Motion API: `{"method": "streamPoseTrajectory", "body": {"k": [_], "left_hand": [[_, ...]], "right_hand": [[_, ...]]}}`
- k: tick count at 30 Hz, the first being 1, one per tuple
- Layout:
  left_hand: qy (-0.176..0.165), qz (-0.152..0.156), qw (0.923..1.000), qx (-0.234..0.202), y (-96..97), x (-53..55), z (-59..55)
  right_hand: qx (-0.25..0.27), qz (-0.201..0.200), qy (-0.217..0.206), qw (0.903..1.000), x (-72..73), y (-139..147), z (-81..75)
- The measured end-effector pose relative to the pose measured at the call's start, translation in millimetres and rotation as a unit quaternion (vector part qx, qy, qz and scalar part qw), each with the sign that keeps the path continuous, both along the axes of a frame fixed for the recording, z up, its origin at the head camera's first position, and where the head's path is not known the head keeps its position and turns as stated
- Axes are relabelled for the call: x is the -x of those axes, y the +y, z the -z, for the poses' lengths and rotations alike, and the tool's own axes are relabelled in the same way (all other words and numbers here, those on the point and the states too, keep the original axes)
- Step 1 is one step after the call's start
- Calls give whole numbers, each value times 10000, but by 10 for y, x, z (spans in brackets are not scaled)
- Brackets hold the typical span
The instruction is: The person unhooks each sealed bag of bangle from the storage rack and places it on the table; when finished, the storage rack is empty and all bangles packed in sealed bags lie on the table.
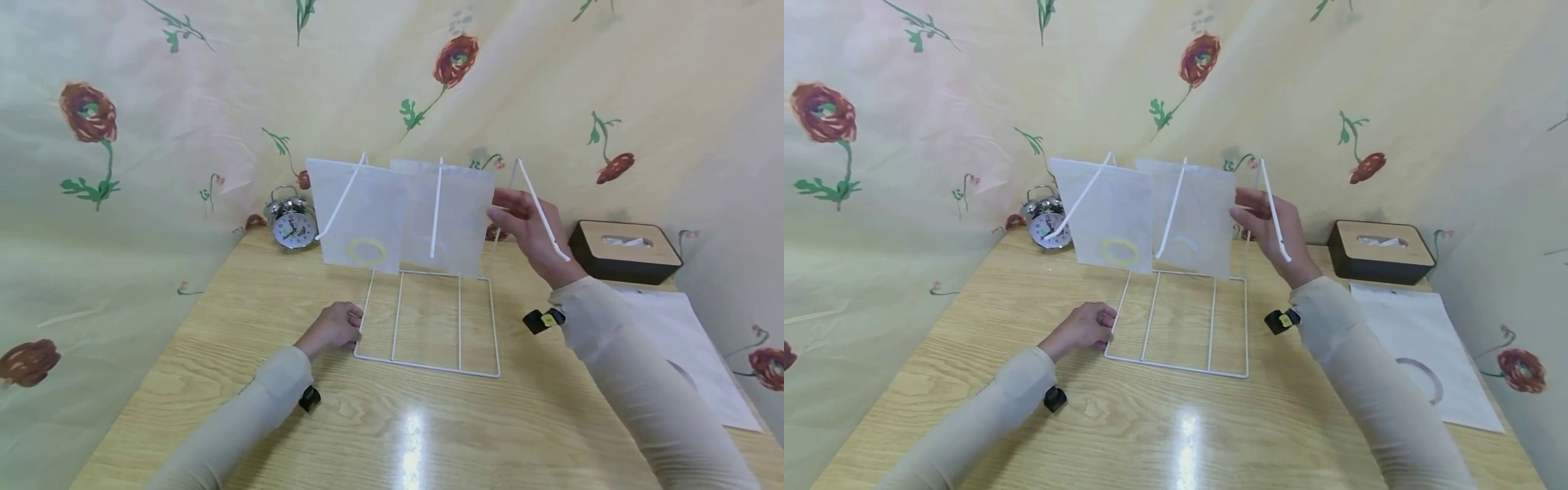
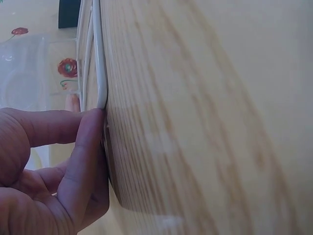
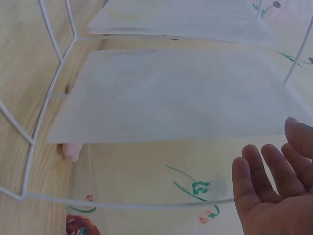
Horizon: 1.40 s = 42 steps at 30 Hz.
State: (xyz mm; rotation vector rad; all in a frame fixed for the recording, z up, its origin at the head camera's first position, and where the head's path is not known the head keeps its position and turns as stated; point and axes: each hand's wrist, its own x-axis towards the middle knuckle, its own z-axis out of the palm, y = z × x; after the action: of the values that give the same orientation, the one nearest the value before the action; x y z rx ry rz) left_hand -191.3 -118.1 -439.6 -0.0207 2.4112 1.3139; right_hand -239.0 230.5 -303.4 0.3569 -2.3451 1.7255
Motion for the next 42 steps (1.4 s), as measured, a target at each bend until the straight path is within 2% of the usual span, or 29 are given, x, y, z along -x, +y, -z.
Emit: {"method": "streamPoseTrajectory", "body": {"k": [3,5,9,12,17,25,42], "left_hand": [[32,-32,10000,-6,-7,1,4],[34,-55,10000,-23,-8,4,8],[-32,-56,9999,-103,2,9,30],[-124,-25,9998,-159,10,8,53],[-225,-45,9995,-224,18,3,68],[-228,-51,9993,-282,6,2,48],[-114,-132,9992,-364,-8,20,79]], "right_hand": [[175,40,95,9998,50,-70,-33],[581,44,177,9981,93,-128,-58],[1557,-64,290,9874,172,-198,-67],[1930,-57,264,9808,190,-210,-54],[1956,95,111,9806,164,-203,-41],[2093,126,115,9777,119,-206,-69],[2457,-90,-6,9693,-47,-227,-132]]}}
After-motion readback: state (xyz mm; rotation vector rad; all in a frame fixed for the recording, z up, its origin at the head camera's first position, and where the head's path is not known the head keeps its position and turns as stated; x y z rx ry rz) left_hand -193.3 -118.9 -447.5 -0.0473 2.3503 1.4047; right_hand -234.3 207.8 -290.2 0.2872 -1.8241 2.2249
